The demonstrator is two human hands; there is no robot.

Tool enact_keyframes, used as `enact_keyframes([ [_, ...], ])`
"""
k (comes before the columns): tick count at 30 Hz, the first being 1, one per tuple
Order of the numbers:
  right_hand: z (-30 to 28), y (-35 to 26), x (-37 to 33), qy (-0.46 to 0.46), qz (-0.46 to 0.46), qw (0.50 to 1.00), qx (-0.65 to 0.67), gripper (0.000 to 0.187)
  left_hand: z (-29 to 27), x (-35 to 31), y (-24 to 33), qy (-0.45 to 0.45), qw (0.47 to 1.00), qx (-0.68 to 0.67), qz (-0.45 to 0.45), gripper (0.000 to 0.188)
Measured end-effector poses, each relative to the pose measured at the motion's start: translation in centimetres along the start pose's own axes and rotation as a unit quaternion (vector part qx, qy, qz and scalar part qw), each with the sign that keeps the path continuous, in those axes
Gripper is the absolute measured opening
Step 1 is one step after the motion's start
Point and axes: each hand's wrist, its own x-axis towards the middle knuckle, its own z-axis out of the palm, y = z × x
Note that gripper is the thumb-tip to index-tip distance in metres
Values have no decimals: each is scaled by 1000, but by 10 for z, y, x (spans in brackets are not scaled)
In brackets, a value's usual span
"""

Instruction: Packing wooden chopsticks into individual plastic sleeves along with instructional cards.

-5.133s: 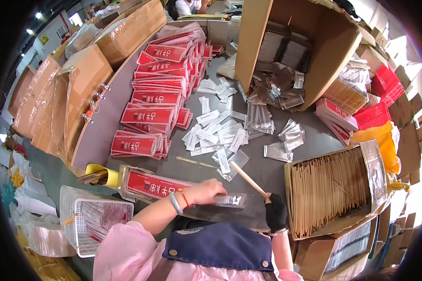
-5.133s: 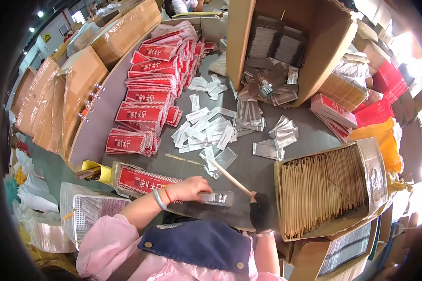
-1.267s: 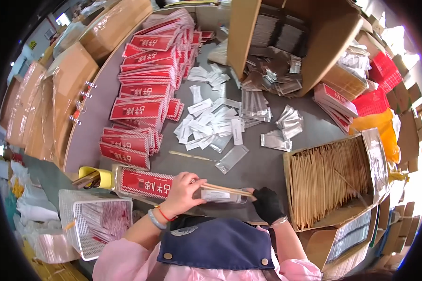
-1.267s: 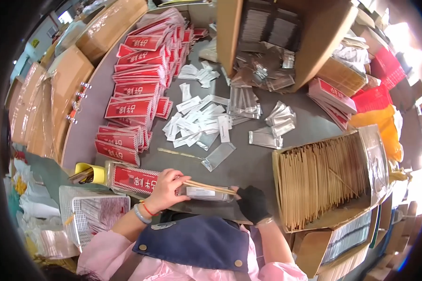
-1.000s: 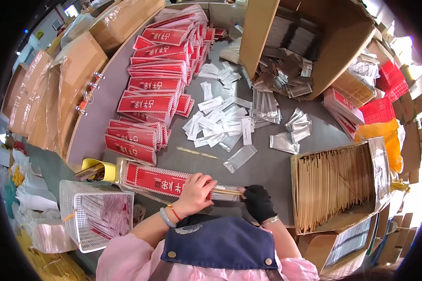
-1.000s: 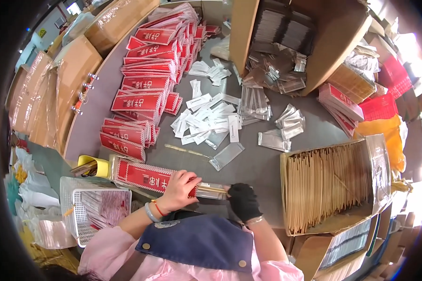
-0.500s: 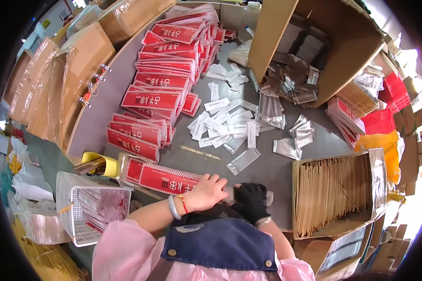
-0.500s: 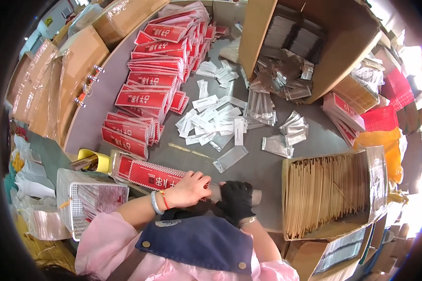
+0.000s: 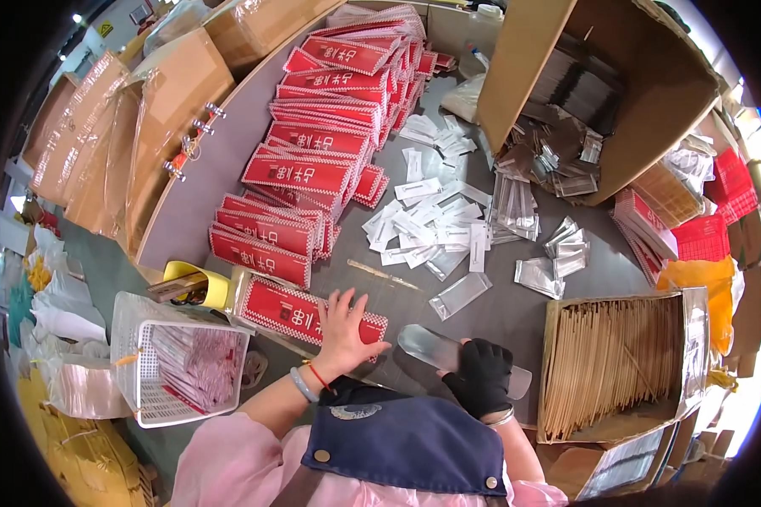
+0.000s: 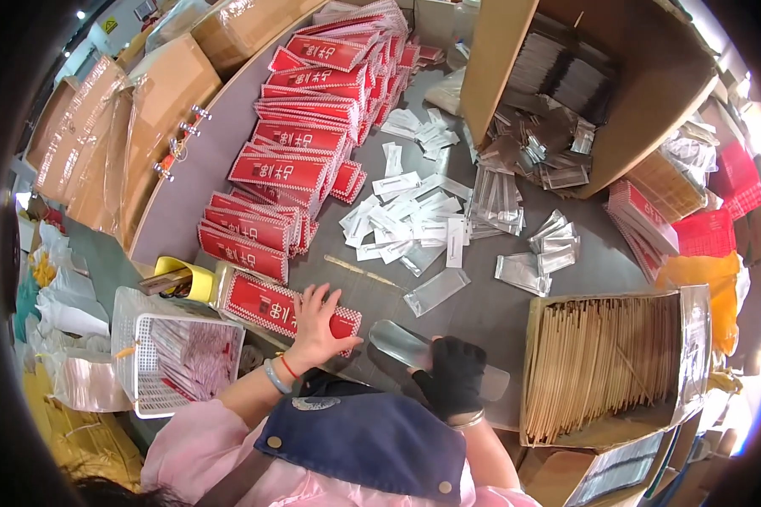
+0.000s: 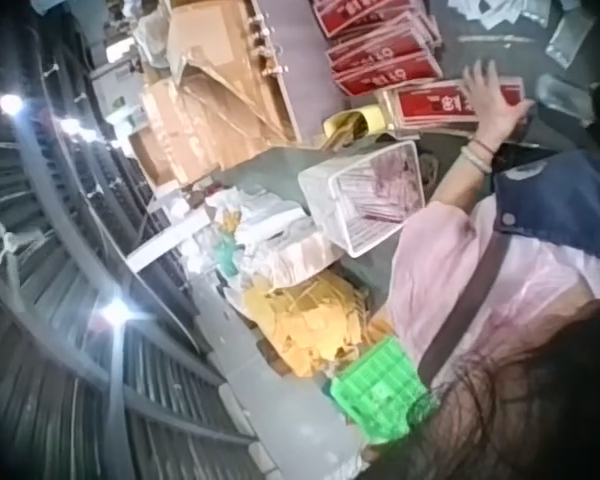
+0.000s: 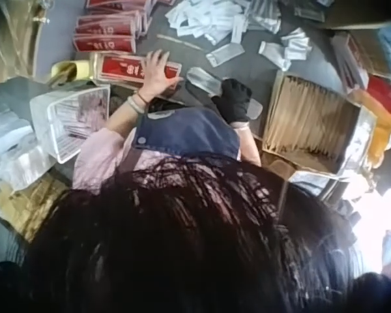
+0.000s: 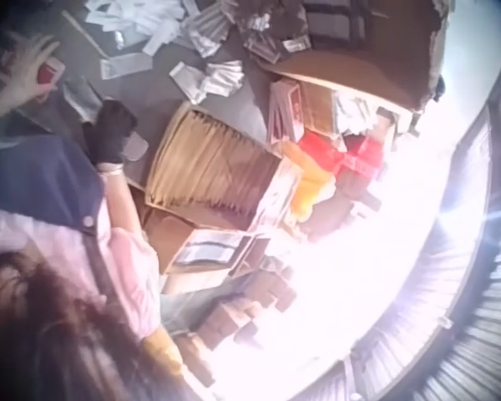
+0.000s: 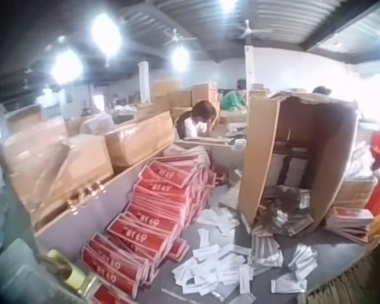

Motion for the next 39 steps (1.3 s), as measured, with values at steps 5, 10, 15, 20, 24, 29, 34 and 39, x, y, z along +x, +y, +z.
enact_keyframes([
  [5, 3, -4, 4, -44, -21, 999, 15, 58, 8, -2, -7, 5, 998, -66, -11, 97],
  [10, 4, -8, 3, -70, -22, 997, 26, 58, 6, 0, -6, -13, 997, -75, -24, 98],
  [15, 27, -13, 10, -92, -31, 995, 35, 60, 5, 1, -5, -31, 997, -63, -32, 98],
  [20, 15, -4, 10, -63, -41, 997, 21, 60, 6, 1, -9, -34, 996, -74, -41, 98],
  [24, 20, 1, 13, -84, -30, 996, 25, 61, 1, 6, -6, -37, 997, -49, -41, 98],
  [29, 65, -32, 48, -115, -93, 987, 57, 64, -2, 10, -5, -102, 994, -49, -7, 98],
  [34, 40, -2, 27, 18, -81, 995, 56, 77, 27, 62, 26, 7, 968, -161, 193, 66],
  [39, 2, 41, -3, 150, 70, 980, 110, 54, 90, 150, 112, 17, 995, -91, 42, 53],
])
